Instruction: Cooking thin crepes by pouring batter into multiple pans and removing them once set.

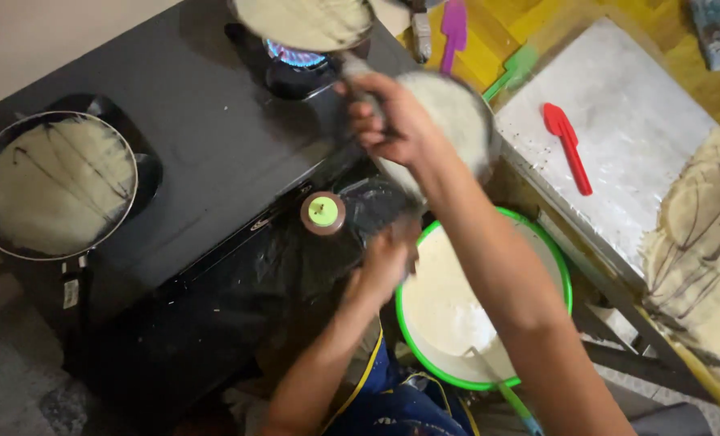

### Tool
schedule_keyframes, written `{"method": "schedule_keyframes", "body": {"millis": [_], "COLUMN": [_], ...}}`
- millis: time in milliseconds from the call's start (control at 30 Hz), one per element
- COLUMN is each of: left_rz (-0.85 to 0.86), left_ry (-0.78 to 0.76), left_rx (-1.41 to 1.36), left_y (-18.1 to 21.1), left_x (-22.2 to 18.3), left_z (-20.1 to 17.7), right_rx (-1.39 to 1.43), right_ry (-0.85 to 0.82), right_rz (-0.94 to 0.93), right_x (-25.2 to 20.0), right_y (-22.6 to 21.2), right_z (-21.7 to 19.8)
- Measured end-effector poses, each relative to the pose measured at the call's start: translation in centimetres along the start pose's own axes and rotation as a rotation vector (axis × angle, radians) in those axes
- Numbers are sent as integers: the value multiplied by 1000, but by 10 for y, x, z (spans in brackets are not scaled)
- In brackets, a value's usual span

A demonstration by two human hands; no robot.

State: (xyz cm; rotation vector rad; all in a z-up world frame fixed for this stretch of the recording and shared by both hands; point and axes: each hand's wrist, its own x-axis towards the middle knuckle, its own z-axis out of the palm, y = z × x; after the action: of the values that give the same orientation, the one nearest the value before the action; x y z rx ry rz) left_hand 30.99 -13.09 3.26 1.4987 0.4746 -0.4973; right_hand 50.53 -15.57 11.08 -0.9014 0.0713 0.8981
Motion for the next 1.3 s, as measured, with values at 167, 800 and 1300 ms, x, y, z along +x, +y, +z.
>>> {"method": "schedule_keyframes", "body": {"millis": [167, 800, 1300], "left_rz": [174, 65, -427], "left_ry": [463, 218, -405], "left_rx": [-530, -1257, -659], "left_y": [67, 62, -177], "left_x": [89, 96, -28], "left_z": [-17, -46, 45], "right_rx": [95, 560, -1995], "right_ry": [38, 881, 1957], "right_rz": [-90, -483, 1], "right_x": [-125, -487, -477], "right_y": [-31, 174, 139], "right_z": [-26, -253, -413]}}
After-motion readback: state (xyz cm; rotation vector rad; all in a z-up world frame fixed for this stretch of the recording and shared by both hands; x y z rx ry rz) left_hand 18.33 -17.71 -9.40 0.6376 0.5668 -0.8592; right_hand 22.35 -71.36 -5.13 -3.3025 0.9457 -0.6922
